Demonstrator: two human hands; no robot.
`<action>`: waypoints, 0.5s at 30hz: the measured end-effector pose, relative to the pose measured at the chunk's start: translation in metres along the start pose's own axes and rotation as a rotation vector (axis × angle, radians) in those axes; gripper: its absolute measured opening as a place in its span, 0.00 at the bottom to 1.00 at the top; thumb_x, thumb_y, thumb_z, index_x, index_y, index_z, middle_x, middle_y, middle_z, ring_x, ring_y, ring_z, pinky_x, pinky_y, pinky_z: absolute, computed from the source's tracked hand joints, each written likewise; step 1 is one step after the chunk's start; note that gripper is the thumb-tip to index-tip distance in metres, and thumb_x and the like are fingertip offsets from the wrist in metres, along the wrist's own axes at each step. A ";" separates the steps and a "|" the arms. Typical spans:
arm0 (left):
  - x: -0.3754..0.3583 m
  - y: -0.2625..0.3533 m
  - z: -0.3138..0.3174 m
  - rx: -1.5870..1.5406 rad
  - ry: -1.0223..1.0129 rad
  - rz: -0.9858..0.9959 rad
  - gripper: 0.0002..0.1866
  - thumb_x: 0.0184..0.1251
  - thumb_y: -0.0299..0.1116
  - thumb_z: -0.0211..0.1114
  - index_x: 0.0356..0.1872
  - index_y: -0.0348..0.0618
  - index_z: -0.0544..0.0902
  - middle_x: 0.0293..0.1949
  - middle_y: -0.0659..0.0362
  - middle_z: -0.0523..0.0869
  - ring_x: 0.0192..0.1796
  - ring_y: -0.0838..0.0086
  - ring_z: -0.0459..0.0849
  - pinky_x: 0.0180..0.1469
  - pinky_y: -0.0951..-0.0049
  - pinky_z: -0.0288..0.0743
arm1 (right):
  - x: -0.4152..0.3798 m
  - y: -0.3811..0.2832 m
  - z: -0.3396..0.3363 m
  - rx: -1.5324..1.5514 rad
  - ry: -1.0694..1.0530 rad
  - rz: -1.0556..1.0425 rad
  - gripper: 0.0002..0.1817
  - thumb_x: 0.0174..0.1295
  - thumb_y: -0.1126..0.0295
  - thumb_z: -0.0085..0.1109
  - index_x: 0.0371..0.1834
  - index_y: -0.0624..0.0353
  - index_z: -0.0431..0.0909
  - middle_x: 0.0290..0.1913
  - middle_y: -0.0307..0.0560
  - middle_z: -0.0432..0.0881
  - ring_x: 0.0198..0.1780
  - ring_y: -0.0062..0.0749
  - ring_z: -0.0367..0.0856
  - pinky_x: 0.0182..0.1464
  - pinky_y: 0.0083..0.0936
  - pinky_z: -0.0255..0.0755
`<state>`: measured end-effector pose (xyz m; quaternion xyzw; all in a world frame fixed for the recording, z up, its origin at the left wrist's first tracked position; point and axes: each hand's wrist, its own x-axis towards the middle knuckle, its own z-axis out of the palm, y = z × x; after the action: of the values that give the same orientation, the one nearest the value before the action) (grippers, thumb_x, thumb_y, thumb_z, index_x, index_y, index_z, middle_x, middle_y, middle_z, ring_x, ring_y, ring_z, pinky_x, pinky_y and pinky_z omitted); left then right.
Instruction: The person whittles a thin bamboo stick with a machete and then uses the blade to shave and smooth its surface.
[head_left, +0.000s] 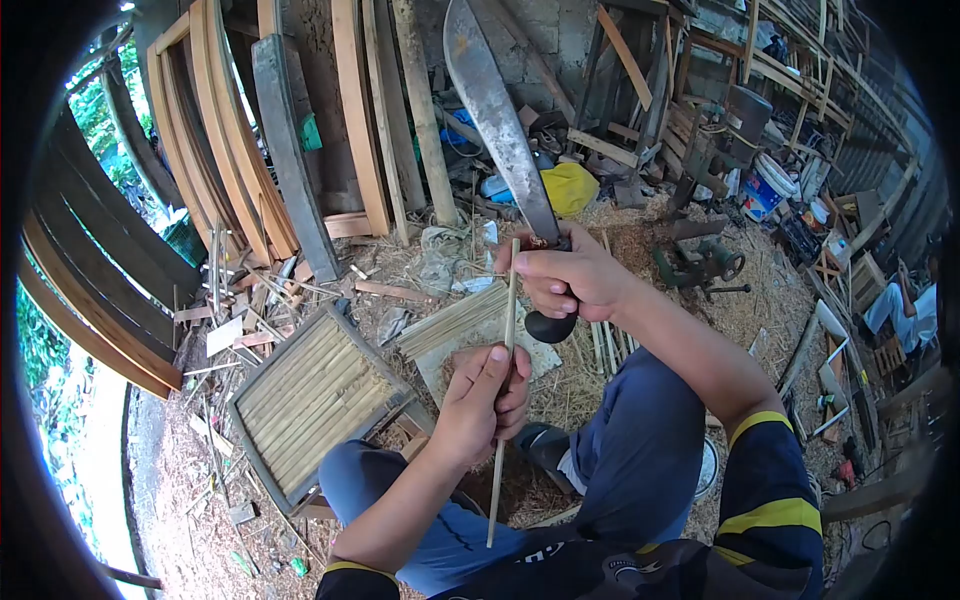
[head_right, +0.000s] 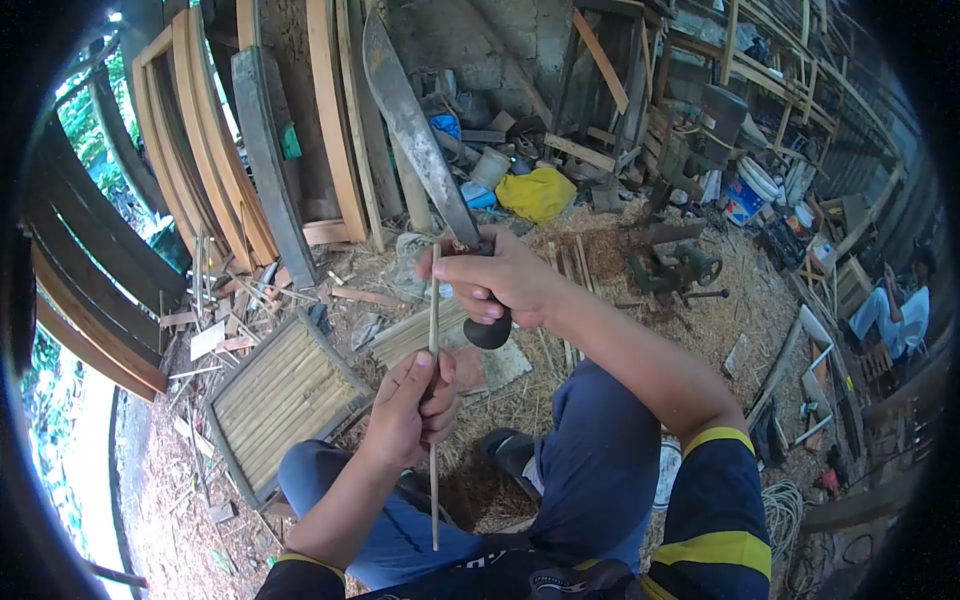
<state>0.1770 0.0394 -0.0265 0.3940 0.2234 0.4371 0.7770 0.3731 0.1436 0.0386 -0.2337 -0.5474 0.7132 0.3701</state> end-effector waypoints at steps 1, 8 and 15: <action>0.001 -0.001 -0.001 0.008 -0.002 -0.006 0.18 0.88 0.51 0.47 0.46 0.46 0.73 0.21 0.69 0.61 0.18 0.85 0.55 0.17 0.80 0.48 | 0.000 0.000 0.000 -0.028 0.015 -0.003 0.13 0.72 0.69 0.63 0.52 0.67 0.80 0.16 0.30 0.65 0.12 0.17 0.63 0.17 0.21 0.56; 0.002 0.004 0.003 0.087 0.150 0.037 0.17 0.89 0.47 0.46 0.49 0.44 0.73 0.23 0.67 0.65 0.19 0.85 0.57 0.19 0.80 0.50 | 0.008 0.004 0.001 -0.012 0.093 -0.060 0.13 0.65 0.68 0.75 0.38 0.58 0.77 0.18 0.32 0.68 0.13 0.17 0.65 0.18 0.21 0.55; 0.002 0.000 -0.005 0.112 0.139 0.075 0.17 0.89 0.47 0.47 0.44 0.46 0.73 0.23 0.69 0.64 0.20 0.86 0.57 0.20 0.80 0.50 | 0.014 0.008 -0.003 -0.040 0.059 -0.075 0.16 0.64 0.66 0.77 0.41 0.58 0.76 0.18 0.33 0.70 0.13 0.18 0.65 0.18 0.22 0.55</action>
<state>0.1750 0.0429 -0.0295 0.4136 0.2861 0.4790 0.7195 0.3644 0.1558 0.0308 -0.2413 -0.5588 0.6805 0.4079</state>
